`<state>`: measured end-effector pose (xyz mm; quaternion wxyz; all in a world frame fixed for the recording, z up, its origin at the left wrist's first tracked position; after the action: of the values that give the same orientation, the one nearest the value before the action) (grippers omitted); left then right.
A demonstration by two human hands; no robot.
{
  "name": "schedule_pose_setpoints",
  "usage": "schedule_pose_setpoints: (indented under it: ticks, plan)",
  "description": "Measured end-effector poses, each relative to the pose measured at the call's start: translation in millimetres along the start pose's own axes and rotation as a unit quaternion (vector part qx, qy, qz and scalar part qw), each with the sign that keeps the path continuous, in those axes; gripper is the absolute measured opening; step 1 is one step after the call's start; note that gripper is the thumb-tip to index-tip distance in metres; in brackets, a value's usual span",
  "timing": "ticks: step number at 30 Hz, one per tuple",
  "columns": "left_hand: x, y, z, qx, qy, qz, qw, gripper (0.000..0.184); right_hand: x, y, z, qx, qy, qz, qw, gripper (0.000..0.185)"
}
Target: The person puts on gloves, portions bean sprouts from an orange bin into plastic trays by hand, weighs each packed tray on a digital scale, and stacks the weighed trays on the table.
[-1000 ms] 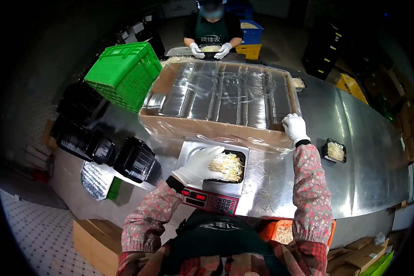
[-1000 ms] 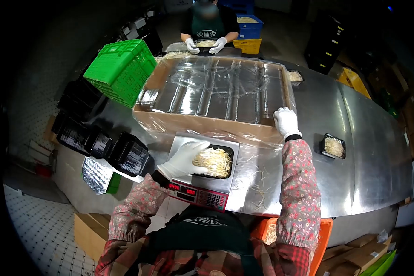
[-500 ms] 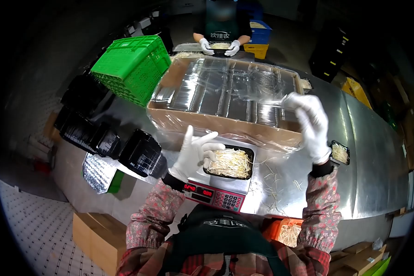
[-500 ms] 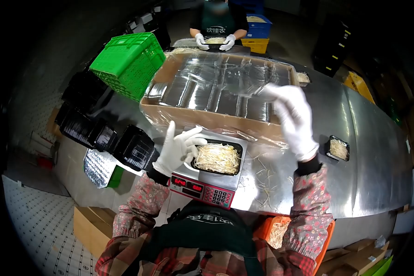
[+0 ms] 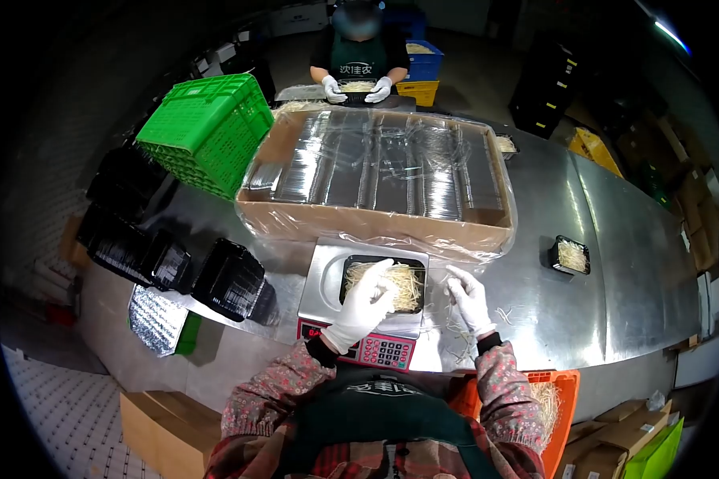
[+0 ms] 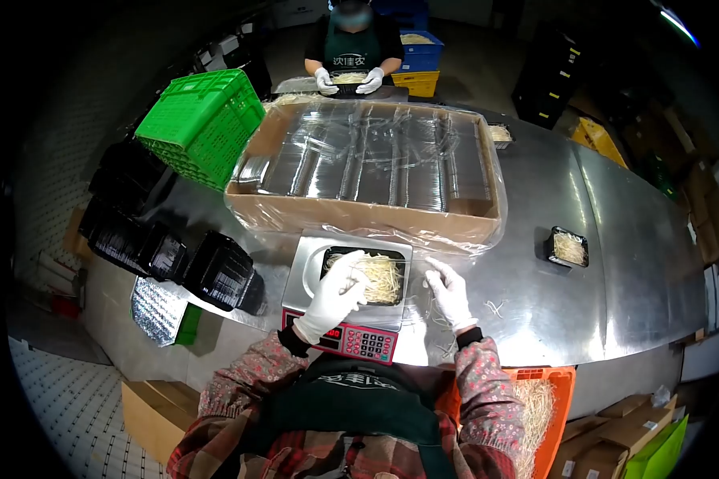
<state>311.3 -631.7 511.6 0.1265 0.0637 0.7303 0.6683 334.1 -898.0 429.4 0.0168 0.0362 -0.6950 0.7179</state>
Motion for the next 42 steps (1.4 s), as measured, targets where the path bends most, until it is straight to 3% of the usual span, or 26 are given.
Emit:
schedule_pose_setpoints:
  ticks: [2, 4, 5, 6, 8, 10, 12, 13, 14, 15, 16, 18, 20, 23, 26, 27, 29, 32, 37, 42]
  plan:
    - [-9.1, -14.6, 10.4, -0.077, 0.011, -0.020, 0.997, 0.049, -16.4, 19.8, -8.3, 0.039, 0.042, -0.006, 0.998, 0.034]
    - [-26.7, -2.2, 35.2, -0.306, 0.084, -0.057, 0.947, 0.039, -30.0, 5.6, -28.9, 0.240, 0.089, 0.136, 0.957, 0.032]
    - [-34.0, -6.3, 49.3, -0.370, 0.136, -0.146, 0.907, 0.033, -34.6, -1.5, -40.0, 0.277, 0.109, 0.186, 0.936, 0.031]
    - [-36.1, -11.7, 58.7, -0.290, 0.165, -0.063, 0.940, 0.029, -41.0, -0.6, -49.9, 0.334, 0.103, 0.146, 0.925, 0.031]
    - [-39.9, -28.7, 79.8, -0.491, 0.193, -0.188, 0.829, 0.025, -48.7, -0.4, -65.6, 0.390, 0.115, 0.099, 0.908, 0.031]
    - [-35.1, -58.5, 93.5, -0.487, 0.219, -0.185, 0.825, 0.023, -51.9, 0.5, -74.8, 0.392, 0.102, 0.100, 0.909, 0.031]
    - [-35.9, -81.4, 108.1, -0.483, 0.243, -0.181, 0.821, 0.021, -51.1, 12.2, -74.8, 0.253, 0.095, 0.057, 0.961, 0.031]
    - [-40.3, -100.5, 117.0, -0.366, 0.223, -0.102, 0.898, 0.023, -62.9, 40.1, -72.5, 0.179, 0.081, 0.020, 0.980, 0.031]
    - [-42.8, -115.6, 120.5, -0.237, 0.198, -0.020, 0.951, 0.026, -68.5, 50.8, -74.9, 0.032, 0.034, -0.033, 0.998, 0.027]
    - [-45.7, -126.7, 124.8, -0.089, 0.163, 0.034, 0.982, 0.029, -70.9, 57.8, -74.6, -0.022, 0.024, -0.051, 0.998, 0.022]
    - [-46.4, -129.2, 133.7, -0.088, 0.165, 0.033, 0.982, 0.029, -73.7, 64.0, -74.1, -0.077, 0.014, -0.068, 0.995, 0.017]
    - [-40.2, -120.4, 131.7, 0.062, 0.096, 0.236, 0.965, 0.028, -75.4, 61.9, -73.7, -0.080, 0.020, -0.065, 0.995, 0.012]
    - [-41.0, -122.9, 130.2, 0.094, 0.109, 0.213, 0.966, 0.025, -75.7, 59.9, -77.0, -0.083, 0.026, -0.062, 0.994, 0.008]
    - [-46.1, -144.5, 134.2, 0.029, 0.130, 0.111, 0.985, 0.025, -73.8, 58.9, -82.9, -0.161, 0.062, -0.048, 0.984, 0.004]
    - [-46.3, -137.8, 132.0, 0.011, 0.128, 0.101, 0.987, 0.029, -72.9, 57.6, -83.2, -0.164, 0.065, -0.033, 0.984, 0.004]
    - [-46.1, -132.6, 132.5, 0.012, 0.128, 0.101, 0.987, 0.029, -72.7, 56.8, -82.3, -0.168, 0.056, -0.039, 0.983, 0.003]
    - [-43.2, -131.2, 133.8, 0.072, 0.107, 0.187, 0.974, 0.034, -71.1, 56.9, -82.3, -0.166, 0.067, -0.048, 0.983, 0.004]
    - [-41.5, -129.5, 136.8, 0.095, 0.088, 0.213, 0.968, 0.034, -68.4, 57.2, -81.4, -0.162, 0.073, -0.057, 0.982, 0.006]
    - [-38.9, -134.6, 132.2, 0.129, 0.104, 0.199, 0.966, 0.026, -64.8, 54.9, -81.4, -0.189, 0.056, -0.080, 0.977, 0.006]
    - [-35.2, -130.4, 124.6, 0.147, 0.109, 0.171, 0.968, 0.024, -71.4, 56.7, -80.0, -0.119, 0.049, -0.047, 0.991, 0.005]
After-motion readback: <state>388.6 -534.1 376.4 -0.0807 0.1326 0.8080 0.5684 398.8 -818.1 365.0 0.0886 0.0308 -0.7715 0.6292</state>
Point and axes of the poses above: each hand's wrist, its own x-axis away from the middle knuckle, its own z-axis out of the back of the hand, y = z × x, the point moved 4 cm from there along -x, towards the middle knuckle, and after that the axes turned 2 degrees about -z, right-handed, at the moved point
